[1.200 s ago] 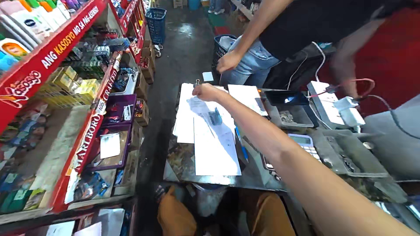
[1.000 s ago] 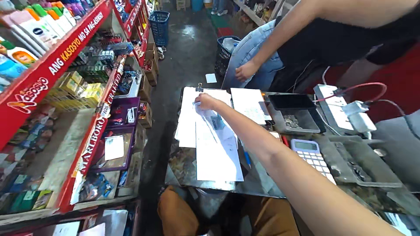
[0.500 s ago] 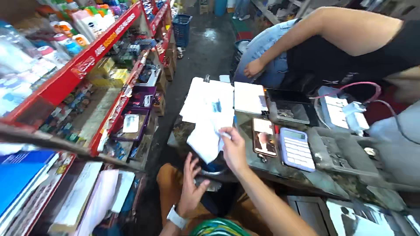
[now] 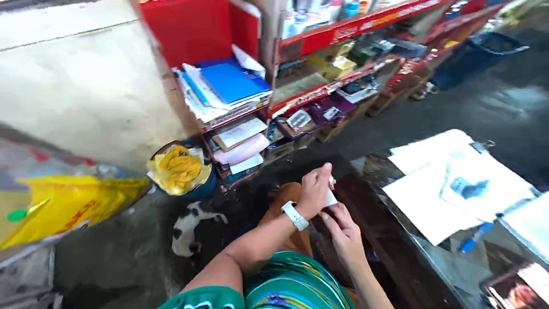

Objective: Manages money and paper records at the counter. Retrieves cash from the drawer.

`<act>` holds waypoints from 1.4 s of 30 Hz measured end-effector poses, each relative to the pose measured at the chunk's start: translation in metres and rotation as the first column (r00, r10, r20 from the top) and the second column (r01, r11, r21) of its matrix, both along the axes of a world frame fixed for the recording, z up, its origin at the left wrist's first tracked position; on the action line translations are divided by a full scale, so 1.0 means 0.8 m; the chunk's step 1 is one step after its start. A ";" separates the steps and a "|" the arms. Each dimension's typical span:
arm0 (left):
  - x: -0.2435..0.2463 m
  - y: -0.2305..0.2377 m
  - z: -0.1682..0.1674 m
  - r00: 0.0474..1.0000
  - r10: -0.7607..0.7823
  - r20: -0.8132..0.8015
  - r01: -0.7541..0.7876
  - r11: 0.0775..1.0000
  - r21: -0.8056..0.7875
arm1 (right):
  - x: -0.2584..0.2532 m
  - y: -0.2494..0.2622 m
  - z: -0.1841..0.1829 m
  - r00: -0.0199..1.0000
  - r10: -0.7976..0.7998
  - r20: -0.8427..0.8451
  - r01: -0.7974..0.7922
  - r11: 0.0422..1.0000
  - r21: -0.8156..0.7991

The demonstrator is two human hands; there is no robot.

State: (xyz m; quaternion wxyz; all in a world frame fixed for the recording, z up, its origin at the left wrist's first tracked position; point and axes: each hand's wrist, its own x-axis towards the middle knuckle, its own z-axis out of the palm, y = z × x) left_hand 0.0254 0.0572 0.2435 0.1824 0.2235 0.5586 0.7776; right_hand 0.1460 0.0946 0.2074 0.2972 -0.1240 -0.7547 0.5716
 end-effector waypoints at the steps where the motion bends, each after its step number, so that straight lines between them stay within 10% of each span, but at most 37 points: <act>1: -0.005 -0.005 0.001 0.998 -0.002 0.066 0.002 1.000 0.001 | -0.004 -0.007 0.001 1.000 -0.019 -0.006 0.019 0.997 0.081; 10: 0.002 -0.065 0.008 0.973 0.016 -0.231 0.009 0.994 0.106 | -0.078 -0.038 0.060 0.984 -0.176 -0.022 0.170 0.972 -0.163; 17: -0.122 -0.176 0.033 0.903 0.425 -0.066 -0.423 0.905 0.039 | -0.119 -0.063 0.076 0.948 0.254 -0.191 -0.307 0.886 -0.347; 25: -0.233 -0.510 0.089 0.181 0.982 -0.047 -0.956 0.186 0.228 | -0.118 0.048 0.006 1.000 0.007 0.005 -0.007 0.996 0.089; 28: -0.223 -0.622 0.124 -0.270 0.951 -0.151 -0.885 -0.183 0.429 | -0.101 0.074 -0.013 0.980 -0.131 0.146 0.106 0.980 0.170; 31: -0.230 -0.710 0.139 -0.518 0.753 -0.405 -0.847 -0.388 0.363 | -0.091 0.085 -0.017 0.965 -0.175 0.193 0.134 0.969 0.207; 33: -0.252 -0.759 0.129 -0.419 0.597 -0.684 -0.855 -0.514 0.075 | -0.091 0.086 -0.017 0.962 -0.184 0.200 0.141 0.968 0.209; 37: -0.299 -0.826 0.055 0.309 0.719 -0.623 -0.601 -0.360 -0.714 | -0.098 0.075 -0.019 0.948 -0.201 0.249 0.148 0.966 0.214; 39: -0.301 -0.814 0.003 0.398 0.764 -0.507 -0.471 -0.304 -0.828 | -0.094 0.072 -0.023 0.953 -0.191 0.235 0.141 0.966 0.215; 42: -0.299 -0.740 -0.064 0.249 0.791 -0.559 -0.524 -0.375 -0.765 | -0.084 0.072 -0.035 0.954 -0.160 0.254 0.090 0.960 0.267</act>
